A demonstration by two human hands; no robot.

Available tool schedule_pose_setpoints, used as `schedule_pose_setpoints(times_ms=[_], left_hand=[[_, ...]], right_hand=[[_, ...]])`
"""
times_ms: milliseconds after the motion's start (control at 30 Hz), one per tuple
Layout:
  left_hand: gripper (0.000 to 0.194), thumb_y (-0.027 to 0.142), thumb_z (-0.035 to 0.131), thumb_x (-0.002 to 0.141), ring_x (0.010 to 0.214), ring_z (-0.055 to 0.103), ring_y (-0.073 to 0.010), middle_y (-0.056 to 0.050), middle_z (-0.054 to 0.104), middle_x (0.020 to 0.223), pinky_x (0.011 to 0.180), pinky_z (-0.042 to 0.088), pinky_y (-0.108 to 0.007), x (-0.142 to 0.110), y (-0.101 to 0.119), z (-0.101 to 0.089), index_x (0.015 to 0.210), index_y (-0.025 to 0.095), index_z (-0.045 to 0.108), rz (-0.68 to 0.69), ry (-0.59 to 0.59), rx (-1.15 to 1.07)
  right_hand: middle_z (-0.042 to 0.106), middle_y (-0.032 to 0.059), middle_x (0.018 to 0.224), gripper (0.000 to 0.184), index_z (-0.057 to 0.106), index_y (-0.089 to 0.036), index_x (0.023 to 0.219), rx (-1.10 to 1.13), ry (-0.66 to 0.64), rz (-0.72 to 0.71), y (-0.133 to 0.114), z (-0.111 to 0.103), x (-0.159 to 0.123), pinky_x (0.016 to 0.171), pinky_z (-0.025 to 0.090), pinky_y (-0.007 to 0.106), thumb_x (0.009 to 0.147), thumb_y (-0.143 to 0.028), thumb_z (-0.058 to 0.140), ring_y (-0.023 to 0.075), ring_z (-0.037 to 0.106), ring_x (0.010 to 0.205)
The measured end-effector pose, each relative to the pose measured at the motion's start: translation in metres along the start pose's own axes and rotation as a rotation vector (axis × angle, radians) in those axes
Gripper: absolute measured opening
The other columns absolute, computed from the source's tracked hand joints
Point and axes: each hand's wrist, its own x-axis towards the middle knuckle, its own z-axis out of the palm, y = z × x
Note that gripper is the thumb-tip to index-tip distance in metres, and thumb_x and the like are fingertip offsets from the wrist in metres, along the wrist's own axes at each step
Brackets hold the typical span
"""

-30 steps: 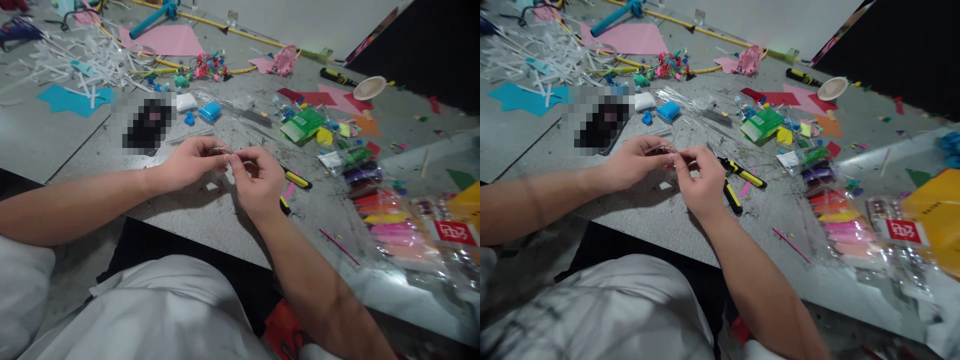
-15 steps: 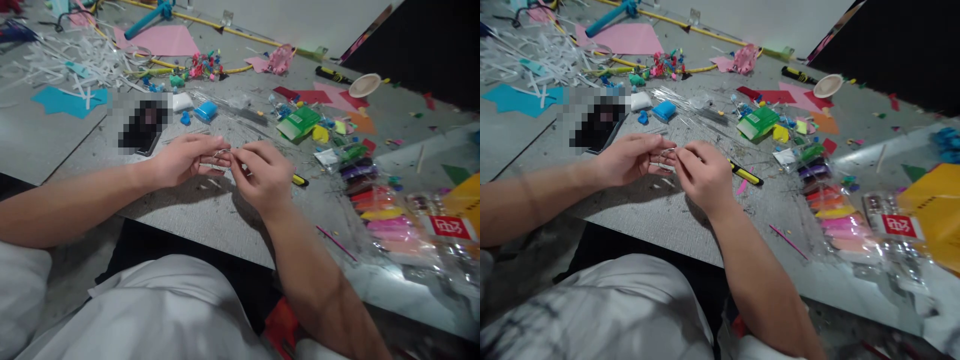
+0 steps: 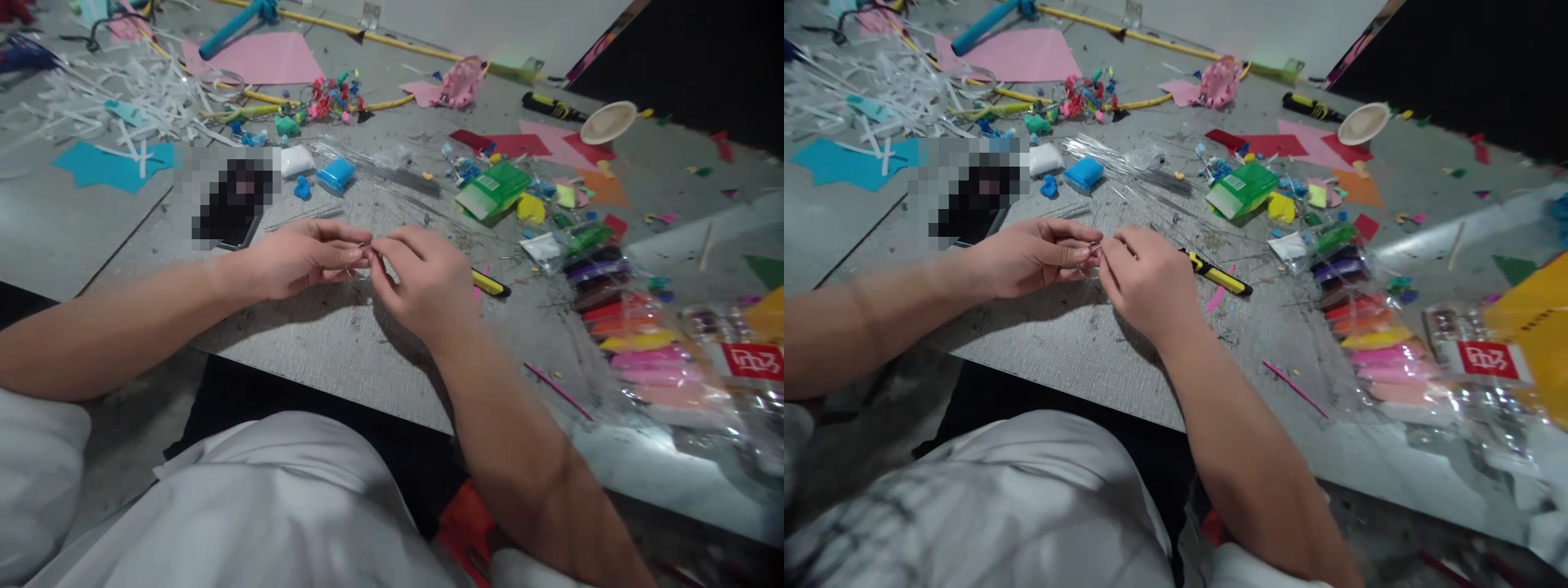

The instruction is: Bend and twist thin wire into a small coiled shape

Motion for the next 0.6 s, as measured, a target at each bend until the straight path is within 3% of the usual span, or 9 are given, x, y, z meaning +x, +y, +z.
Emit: schedule_pose_setpoints(times_ms=[133, 400, 600], left_hand=[[0.032, 0.008, 0.105, 0.08, 0.097, 0.088, -0.0231, -0.007, 0.089, 0.103, 0.082, 0.072, -0.035, 0.001, -0.0018, -0.0025, 0.104, 0.022, 0.09, 0.004, 0.005, 0.029], [0.042, 0.015, 0.113, 0.072, 0.103, 0.088, -0.0248, -0.01, 0.091, 0.112, 0.091, 0.071, -0.038, -0.0021, 0.0021, -0.0014, 0.108, 0.022, 0.092, 0.099, -0.09, 0.096], [0.032, 0.03, 0.112, 0.081, 0.101, 0.087, -0.0231, -0.008, 0.089, 0.107, 0.095, 0.071, -0.039, -0.0059, 0.0053, 0.0046, 0.104, 0.021, 0.091, 0.084, -0.047, 0.197]], right_hand=[[0.083, 0.0097, 0.112, 0.009, 0.082, -0.031, 0.107, 0.147, 0.034, 0.101, -0.0012, 0.0048, 0.0013, 0.093, 0.068, 0.051, 0.107, -0.029, 0.073, 0.0307, 0.079, 0.097], [0.084, 0.0088, 0.118, 0.017, 0.086, -0.03, 0.117, 0.455, 0.098, 0.308, -0.0068, 0.0061, 0.0025, 0.074, 0.071, 0.041, 0.108, -0.039, 0.075, 0.0244, 0.078, 0.085], [0.083, 0.0072, 0.112, 0.011, 0.085, -0.031, 0.111, 0.404, 0.179, 0.266, -0.0053, 0.0083, 0.0021, 0.075, 0.072, 0.041, 0.107, -0.037, 0.078, 0.0239, 0.077, 0.087]])
